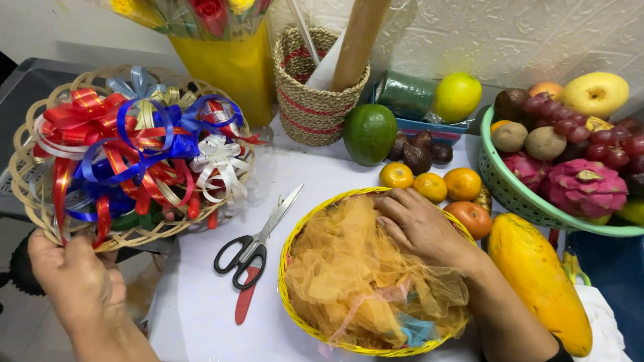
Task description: Arranging decorative mesh fabric inside a small woven basket to prepare it for a gift arrangement.
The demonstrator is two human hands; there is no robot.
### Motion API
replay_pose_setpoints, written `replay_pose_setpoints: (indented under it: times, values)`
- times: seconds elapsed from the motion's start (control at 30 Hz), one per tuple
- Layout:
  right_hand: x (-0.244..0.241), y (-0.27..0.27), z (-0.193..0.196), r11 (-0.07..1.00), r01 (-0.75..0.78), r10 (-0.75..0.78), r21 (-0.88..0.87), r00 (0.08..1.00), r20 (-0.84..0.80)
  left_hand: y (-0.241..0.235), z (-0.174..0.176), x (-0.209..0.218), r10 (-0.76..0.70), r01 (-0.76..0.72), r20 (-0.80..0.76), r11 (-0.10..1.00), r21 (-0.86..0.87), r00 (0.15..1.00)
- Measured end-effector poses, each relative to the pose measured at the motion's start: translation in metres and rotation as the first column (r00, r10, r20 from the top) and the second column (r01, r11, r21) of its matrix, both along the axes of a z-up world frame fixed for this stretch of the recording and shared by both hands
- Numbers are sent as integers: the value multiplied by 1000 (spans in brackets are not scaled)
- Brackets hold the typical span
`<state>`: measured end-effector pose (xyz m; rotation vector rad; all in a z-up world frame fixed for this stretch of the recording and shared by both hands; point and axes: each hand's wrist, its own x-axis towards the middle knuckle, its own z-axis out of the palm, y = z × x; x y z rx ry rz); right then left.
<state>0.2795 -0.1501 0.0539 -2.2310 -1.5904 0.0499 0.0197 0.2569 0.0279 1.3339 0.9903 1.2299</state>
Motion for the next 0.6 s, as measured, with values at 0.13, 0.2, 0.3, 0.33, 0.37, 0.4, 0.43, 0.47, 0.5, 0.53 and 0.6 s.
replay_pose_setpoints:
  times: [0.13,0.2,0.3,0.33,0.37,0.4,0.43,0.47,0.5,0.53,0.6]
  values:
    - [2,0,-2,1000,15,-15,-11,1000,-4,8,5,4,-25,25,7,1000,-5,1000]
    - [0,0,0,1000,19,-19,-12,1000,-6,12,10,4,-6,6,5,999,-51,1000]
    - [-1,0,2,999,22,-22,-25,999,-24,12,17,1,2,-6,-41,993,-115,999]
    - [1,0,-1,1000,20,-20,-14,1000,-12,8,19,-1,-8,-2,-94,994,-108,996]
    - [2,0,-4,1000,19,-19,-3,1000,0,4,20,-3,-17,2,-147,995,-100,989]
    - [3,0,-4,1000,19,-19,-4,1000,-1,0,21,-5,-17,2,-148,995,-101,989]
    - [3,0,-4,1000,9,-9,1,1000,2,-5,22,-8,-31,19,-119,995,-102,992]
    - [4,0,-5,1000,1,-1,5,1000,6,-9,23,-10,-45,36,-90,994,-103,995]
    - [4,0,-5,1000,1,-1,3,1000,5,-11,21,-11,-46,36,-90,994,-104,995]
    - [4,0,-5,1000,12,-12,-3,1000,-4,-14,19,-13,-78,76,-34,995,-69,996]
    - [2,0,-4,1000,20,-20,-10,1000,-14,-23,20,-16,-110,110,21,993,-32,994]
